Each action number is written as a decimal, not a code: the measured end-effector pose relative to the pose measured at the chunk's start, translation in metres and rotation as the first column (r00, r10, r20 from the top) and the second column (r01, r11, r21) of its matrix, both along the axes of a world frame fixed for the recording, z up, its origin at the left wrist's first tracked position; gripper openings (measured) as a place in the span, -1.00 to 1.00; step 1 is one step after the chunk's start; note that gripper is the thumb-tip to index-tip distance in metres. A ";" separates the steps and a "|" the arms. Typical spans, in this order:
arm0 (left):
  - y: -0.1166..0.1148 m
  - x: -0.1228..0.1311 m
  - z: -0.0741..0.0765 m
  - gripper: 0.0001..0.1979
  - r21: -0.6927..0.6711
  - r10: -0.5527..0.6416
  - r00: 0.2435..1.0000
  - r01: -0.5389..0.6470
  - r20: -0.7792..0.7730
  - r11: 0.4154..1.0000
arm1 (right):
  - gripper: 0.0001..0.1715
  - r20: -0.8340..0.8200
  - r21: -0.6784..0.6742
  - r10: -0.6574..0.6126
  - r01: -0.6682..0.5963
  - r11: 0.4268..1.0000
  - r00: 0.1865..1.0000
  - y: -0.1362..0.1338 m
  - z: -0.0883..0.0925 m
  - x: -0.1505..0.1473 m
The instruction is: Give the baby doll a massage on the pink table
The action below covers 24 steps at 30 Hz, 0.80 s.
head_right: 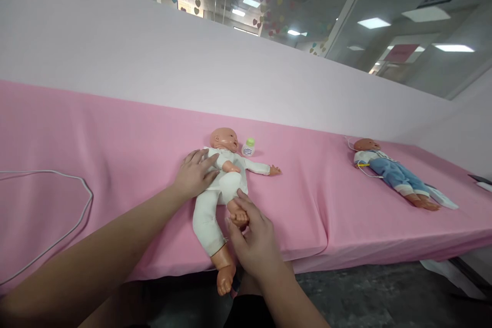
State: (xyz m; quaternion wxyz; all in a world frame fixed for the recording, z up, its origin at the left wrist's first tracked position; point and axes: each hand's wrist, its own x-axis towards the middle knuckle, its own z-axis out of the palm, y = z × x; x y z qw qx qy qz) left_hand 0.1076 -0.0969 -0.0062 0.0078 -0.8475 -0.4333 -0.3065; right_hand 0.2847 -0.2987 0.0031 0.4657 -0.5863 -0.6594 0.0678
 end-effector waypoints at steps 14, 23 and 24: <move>0.006 -0.011 -0.001 -0.31 -0.269 0.071 0.977 -0.014 0.203 0.963 | -0.45 -0.065 0.070 -0.023 0.027 0.997 0.998 0.009 -0.008 0.002; 0.031 -0.033 0.000 -0.55 -0.503 0.327 0.732 0.025 0.598 0.864 | -0.50 -0.036 -0.002 -0.080 0.080 0.997 0.996 -0.071 -0.034 0.013; 0.034 -0.036 -0.001 -0.56 -0.523 0.374 0.690 0.007 0.620 0.852 | -0.50 -0.020 -0.010 -0.091 0.091 0.996 0.996 -0.073 -0.039 0.013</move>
